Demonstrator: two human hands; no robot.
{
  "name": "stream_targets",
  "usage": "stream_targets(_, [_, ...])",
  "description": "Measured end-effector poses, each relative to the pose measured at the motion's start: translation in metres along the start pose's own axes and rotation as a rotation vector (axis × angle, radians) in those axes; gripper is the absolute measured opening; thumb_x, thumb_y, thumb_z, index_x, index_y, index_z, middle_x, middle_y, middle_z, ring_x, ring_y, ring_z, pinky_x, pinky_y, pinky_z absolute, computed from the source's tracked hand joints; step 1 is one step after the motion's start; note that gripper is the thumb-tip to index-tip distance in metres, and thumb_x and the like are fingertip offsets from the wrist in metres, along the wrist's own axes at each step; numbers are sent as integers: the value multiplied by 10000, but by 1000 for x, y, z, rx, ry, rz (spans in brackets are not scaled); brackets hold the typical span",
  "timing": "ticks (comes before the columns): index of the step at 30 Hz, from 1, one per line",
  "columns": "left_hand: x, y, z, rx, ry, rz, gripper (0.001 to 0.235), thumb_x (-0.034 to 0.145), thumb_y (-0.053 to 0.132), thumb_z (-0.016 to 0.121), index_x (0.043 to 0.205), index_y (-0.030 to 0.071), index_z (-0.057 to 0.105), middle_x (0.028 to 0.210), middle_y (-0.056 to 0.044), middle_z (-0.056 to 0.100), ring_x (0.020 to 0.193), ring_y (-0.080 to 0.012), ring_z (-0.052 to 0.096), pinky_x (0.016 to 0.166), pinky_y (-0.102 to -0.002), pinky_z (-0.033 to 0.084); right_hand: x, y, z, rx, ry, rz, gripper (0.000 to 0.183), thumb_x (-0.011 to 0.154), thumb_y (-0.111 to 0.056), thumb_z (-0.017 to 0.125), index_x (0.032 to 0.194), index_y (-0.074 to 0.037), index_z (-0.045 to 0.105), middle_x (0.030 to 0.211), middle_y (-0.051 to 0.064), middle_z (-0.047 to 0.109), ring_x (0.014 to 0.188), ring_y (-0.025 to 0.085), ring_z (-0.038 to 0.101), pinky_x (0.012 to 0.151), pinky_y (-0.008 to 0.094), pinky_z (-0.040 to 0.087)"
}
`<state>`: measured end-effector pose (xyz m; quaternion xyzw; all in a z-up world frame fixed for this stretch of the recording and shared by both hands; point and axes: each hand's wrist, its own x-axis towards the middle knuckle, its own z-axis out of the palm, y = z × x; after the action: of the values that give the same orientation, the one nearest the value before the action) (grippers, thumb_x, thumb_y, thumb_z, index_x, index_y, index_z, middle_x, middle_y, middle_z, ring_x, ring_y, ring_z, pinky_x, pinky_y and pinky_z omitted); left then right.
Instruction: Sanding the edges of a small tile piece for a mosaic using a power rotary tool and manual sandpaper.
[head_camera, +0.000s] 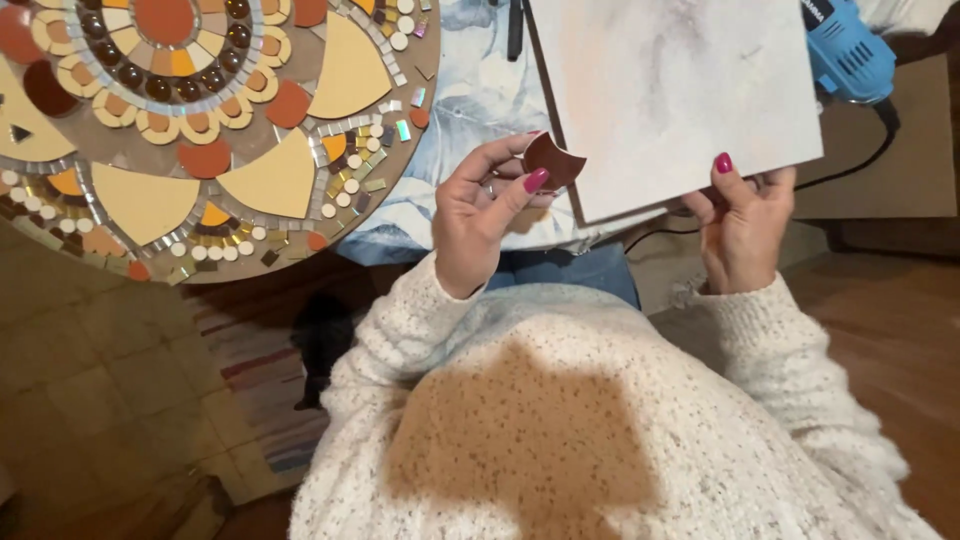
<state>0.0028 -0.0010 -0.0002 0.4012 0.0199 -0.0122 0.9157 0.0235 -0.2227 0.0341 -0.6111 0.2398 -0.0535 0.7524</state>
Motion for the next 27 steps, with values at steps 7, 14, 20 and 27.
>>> stream_targets(7, [4, -19, 3, -48, 95, 47, 282, 787, 36, 608, 1040, -46, 514, 855, -166, 589, 723, -186, 633, 660, -294, 563, -1, 10, -9, -199, -146, 200, 266, 826, -231, 611, 898, -55, 425, 757, 41, 526, 716, 186, 625, 693, 423, 562])
stream_targets(14, [2, -18, 12, -45, 79, 12, 263, 777, 41, 616, 997, -47, 502, 855, -168, 584, 728, -190, 631, 645, -304, 563, -22, -3, 24, -624, -498, 146, 283, 872, -254, 490, 918, 25, 500, 788, 126, 543, 672, 179, 596, 595, 320, 530])
stream_targets(20, [-1, -27, 17, 124, 51, 34, 225, 780, 51, 608, 954, -38, 497, 841, -170, 591, 761, -206, 627, 667, -306, 546, -31, -2, 71, -724, -638, -390, 146, 911, -122, 464, 855, 1, 520, 678, 91, 543, 683, 120, 504, 665, 277, 462])
stream_targets(27, [-7, -27, -5, 1215, -236, 616, 179, 765, 42, 561, 942, 31, 587, 980, -92, 611, 977, -234, 562, 869, -345, 436, 29, -7, 91, -1172, -945, -607, 78, 929, 68, 388, 853, 80, 396, 579, 121, 542, 431, 165, 534, 331, 210, 401])
